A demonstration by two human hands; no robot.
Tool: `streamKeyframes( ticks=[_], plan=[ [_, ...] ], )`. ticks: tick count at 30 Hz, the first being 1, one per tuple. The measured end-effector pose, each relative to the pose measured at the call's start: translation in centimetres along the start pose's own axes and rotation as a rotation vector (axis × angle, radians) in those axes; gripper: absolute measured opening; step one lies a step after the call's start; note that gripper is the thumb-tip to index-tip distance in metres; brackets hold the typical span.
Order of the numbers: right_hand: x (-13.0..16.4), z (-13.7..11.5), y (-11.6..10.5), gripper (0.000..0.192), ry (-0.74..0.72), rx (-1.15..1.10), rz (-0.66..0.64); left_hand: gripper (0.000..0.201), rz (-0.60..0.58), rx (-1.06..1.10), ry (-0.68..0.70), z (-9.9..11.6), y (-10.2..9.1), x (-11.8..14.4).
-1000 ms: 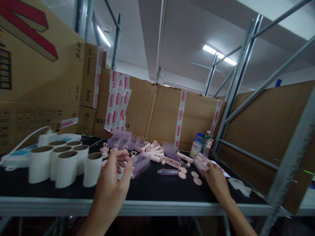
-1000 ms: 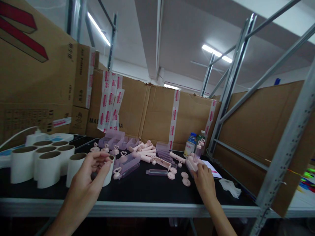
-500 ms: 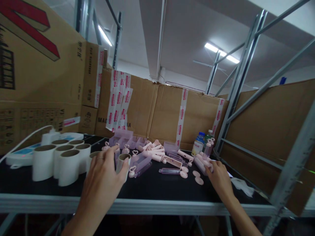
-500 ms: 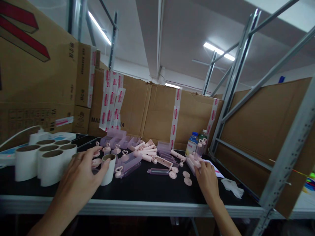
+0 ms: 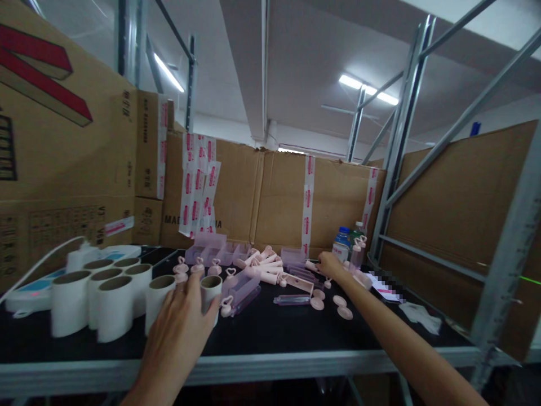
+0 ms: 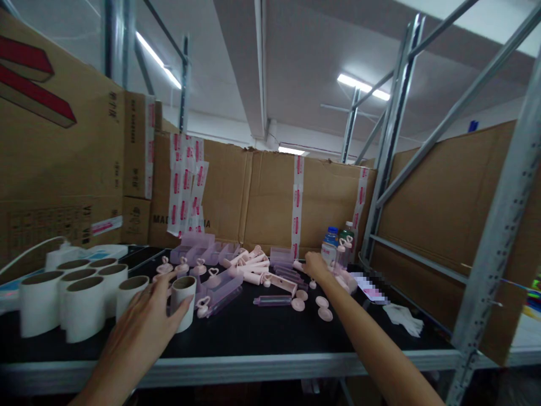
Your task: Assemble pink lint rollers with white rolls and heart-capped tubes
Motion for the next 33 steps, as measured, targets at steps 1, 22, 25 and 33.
streamKeyframes(
  ticks=[1,22,25,33],
  plan=[
    [-0.3,0.0,0.4,0.034,0.018,-0.005,-0.02,0.056,-0.008,0.001,-0.003,0.0,0.1,0.0],
    [1.5,-0.4,-1.7,0.031,0.146,-0.132,0.092,0.049,-0.07,-0.012,-0.027,-0.4,0.8,0.0],
    [6.1,1.6,-2.8,0.032,0.163,-0.088,0.172,0.053,-0.062,-0.004,-0.034,-0.4,1.1,-0.1],
    [14.4,8.8,-2.8,0.04,0.26,-0.078,0.251,0.055,-0.114,0.044,-0.055,-0.8,1.7,-0.4]
  ],
)
Point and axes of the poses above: each hand's wrist, its own x-axis away from the middle knuckle, its own y-axis out of the palm, z = x × y, the point moved 7 cm from there along -x, towards the middle knuckle, and after that the axes turned 3 degrees about -x, right-handed, at the moved point
